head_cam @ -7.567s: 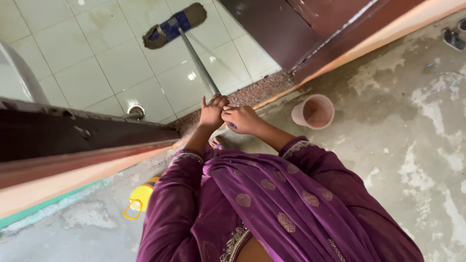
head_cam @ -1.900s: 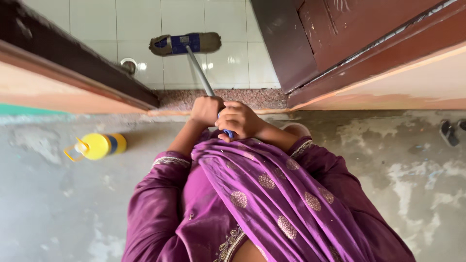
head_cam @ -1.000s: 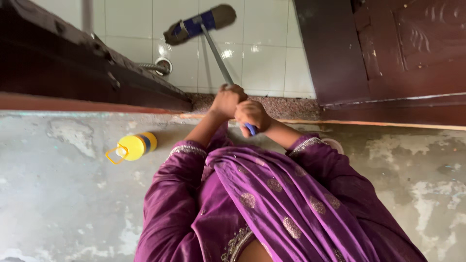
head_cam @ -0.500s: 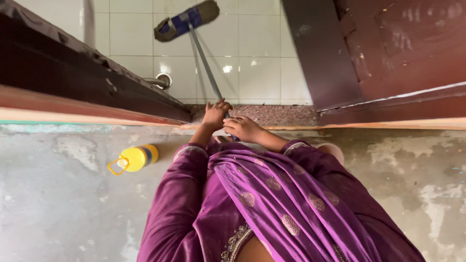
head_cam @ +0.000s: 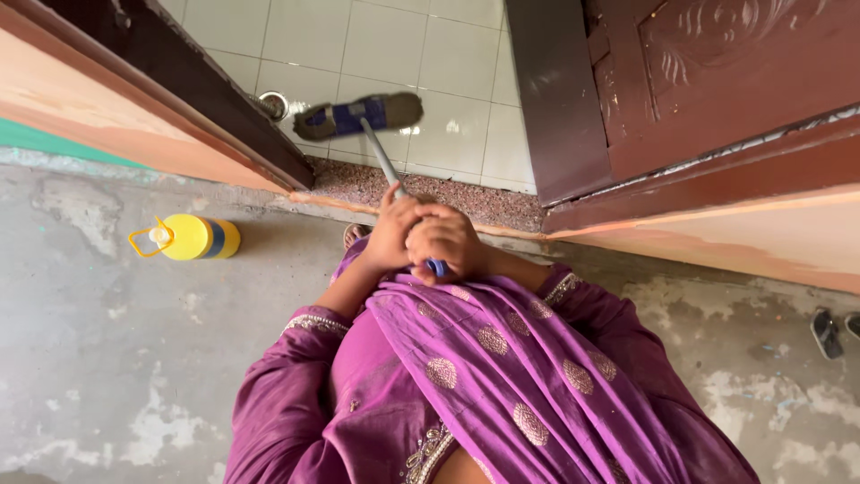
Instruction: The person mops a tiled floor with a mop. They move the mop head across the surface while walking backwards through a bathroom area.
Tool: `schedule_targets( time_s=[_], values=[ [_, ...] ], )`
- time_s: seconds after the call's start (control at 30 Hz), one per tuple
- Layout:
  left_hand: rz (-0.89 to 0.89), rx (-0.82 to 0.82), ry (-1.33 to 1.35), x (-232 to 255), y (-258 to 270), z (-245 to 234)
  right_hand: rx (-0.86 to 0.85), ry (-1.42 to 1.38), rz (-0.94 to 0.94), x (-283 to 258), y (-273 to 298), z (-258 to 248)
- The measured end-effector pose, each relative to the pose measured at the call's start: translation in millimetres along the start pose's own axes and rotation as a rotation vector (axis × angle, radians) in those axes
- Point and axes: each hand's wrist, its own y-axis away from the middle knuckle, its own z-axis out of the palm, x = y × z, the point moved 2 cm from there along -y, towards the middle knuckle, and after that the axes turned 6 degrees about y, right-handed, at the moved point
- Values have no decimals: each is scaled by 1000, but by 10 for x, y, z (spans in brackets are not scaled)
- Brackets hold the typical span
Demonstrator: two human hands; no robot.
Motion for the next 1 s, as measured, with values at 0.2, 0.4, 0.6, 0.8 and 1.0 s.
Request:
schedule_targets(
  time_s=[0.2,0.4,0.6,0.8,1.0],
  values=[
    [107,-95,31,-140,160,202,125,-286,-123,24,125,236],
    [206,16,202,-586,22,-5,123,-345,-157,398,-166,372],
    [317,-72,160,-1683,-214,-387,90,-244,-91,1194,-371,923],
    [-88,-437,-452,-3180,-596,-902,-222,-50,159,2643,-328,1679],
    [-603,-669,-412,-3101,-625,-950,-654,341,172,3010,92,1917]
  ],
)
